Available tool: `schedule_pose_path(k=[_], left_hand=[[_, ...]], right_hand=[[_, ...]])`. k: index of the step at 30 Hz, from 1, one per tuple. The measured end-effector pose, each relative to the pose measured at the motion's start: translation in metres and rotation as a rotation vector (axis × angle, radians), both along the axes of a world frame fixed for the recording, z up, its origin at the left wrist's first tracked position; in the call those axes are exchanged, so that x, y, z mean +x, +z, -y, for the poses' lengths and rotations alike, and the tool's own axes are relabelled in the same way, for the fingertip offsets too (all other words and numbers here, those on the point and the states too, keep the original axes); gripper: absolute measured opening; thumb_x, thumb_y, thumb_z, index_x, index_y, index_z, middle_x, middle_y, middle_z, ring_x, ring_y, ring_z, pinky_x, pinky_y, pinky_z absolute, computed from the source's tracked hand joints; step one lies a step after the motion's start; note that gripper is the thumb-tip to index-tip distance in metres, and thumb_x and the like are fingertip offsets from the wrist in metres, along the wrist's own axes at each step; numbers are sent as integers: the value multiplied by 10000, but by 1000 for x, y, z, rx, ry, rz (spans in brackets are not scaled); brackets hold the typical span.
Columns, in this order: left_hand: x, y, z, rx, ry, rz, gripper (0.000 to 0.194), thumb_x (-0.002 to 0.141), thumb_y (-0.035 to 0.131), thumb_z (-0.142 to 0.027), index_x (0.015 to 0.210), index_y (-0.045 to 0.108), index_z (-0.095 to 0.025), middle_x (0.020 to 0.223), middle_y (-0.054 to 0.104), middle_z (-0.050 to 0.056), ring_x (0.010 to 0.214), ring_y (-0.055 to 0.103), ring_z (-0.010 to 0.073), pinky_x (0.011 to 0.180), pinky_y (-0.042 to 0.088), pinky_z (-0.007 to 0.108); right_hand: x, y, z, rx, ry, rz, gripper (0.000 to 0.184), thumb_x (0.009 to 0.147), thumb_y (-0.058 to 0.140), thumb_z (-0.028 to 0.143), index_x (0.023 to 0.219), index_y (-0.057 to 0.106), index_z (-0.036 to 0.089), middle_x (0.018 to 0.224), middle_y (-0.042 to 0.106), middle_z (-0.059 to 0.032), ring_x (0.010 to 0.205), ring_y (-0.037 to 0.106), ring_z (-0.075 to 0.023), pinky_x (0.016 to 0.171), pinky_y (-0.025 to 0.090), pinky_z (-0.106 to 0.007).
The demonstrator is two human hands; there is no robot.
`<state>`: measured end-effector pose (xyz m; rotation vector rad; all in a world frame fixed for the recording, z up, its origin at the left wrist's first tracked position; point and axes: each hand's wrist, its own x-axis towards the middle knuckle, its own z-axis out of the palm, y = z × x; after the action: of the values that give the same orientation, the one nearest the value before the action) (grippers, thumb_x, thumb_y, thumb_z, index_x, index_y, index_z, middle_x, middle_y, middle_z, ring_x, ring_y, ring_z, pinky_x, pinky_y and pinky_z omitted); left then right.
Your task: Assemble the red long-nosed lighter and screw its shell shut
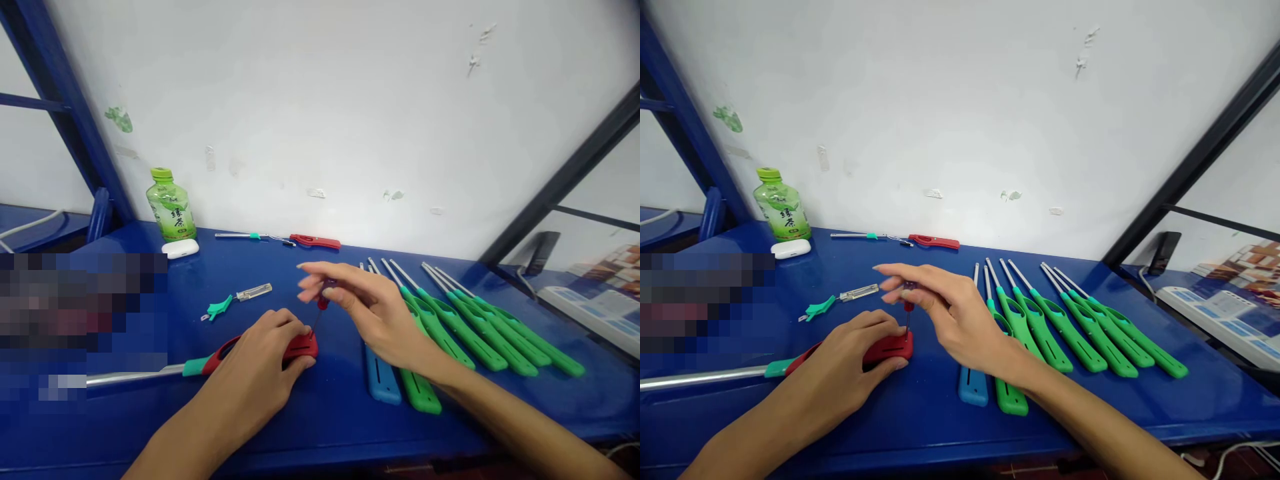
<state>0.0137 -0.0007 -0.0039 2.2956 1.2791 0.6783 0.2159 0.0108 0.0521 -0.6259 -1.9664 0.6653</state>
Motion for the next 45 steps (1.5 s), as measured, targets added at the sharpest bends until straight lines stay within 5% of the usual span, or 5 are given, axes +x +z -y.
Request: schedule_pose_path(k=[5,15,20,33,45], left_hand=[[0,-2,-1,-1,1,5,248,933,713,-232,1179,736,-246,1215,701,55,1137,679,258,1025,541,437],[2,2,1,-1,0,-9,278,942,708,-209,1220,710,-223,1226,687,51,1151,658,249,1053,521,437],[3,3,6,-14,4,-17,268,962,701,-248,1231,705,-242,1204,684,40,1151,645,260,1086,499,474],[3,-7,9,3,-16,-67,226,943,679,-212,1164,657,-250,1169,669,31,1098,646,288,1036,546,619],[-6,-27,5,179,-79,-100,425,947,667,-186,1349,569,-282,1180,695,19,1027,682,255,857,636,452]], right_hand=[[-2,-3,1,200,-242,-3,156,974,783,242,1124,774,285,956,702,-4,831,659,-170,800,588,-336],[4,-11,-2,218,-232,-43,160,986,775,251,1133,795,313,912,668,6,822,636,-160,783,554,-328],[7,-10,-2,44,-85,42,407,1129,505,243,1509,590,364,1243,697,-39,1106,686,-179,921,581,-333],[11,-3,9,186,-193,181,400,1048,607,138,1378,688,349,986,746,-4,849,721,-144,723,606,-210],[10,-6,-4,154,-161,5,368,981,705,80,1260,759,314,951,745,6,830,694,-136,730,622,-215]])
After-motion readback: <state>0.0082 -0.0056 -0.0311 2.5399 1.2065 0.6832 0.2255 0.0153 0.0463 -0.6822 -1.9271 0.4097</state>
